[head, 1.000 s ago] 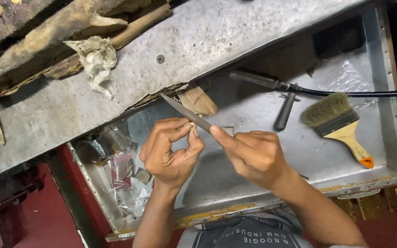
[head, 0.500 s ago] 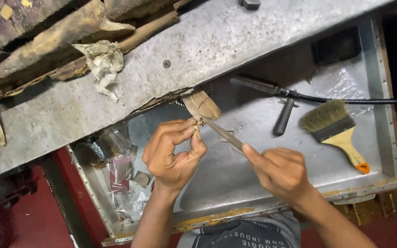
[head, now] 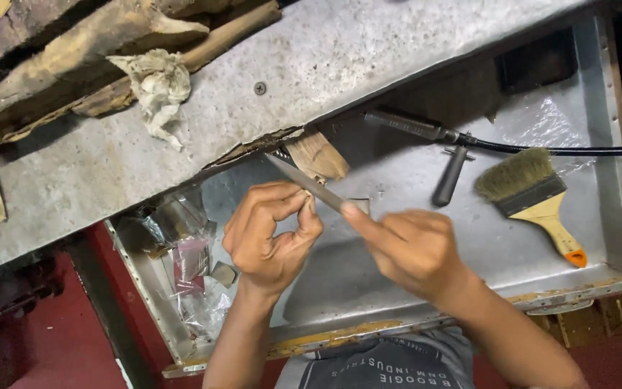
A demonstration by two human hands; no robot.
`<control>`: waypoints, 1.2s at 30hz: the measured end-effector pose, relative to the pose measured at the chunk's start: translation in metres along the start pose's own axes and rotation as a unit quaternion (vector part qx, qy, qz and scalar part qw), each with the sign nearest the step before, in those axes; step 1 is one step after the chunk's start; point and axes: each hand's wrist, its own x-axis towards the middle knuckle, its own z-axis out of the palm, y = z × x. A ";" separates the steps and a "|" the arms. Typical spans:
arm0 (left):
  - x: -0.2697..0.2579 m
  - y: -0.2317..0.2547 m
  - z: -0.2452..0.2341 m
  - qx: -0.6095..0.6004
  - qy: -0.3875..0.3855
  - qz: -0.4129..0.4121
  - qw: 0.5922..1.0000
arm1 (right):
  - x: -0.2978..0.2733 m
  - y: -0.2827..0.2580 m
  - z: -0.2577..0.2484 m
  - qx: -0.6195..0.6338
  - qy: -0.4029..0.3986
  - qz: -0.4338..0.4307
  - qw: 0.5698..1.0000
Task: Filing and shaping a small metal jewelry component using a hand file and pliers at a workbench.
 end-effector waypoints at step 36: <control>0.007 0.002 -0.001 -0.016 -0.010 0.025 1.000 | -0.020 0.001 -0.033 -0.083 -0.048 -0.022 0.995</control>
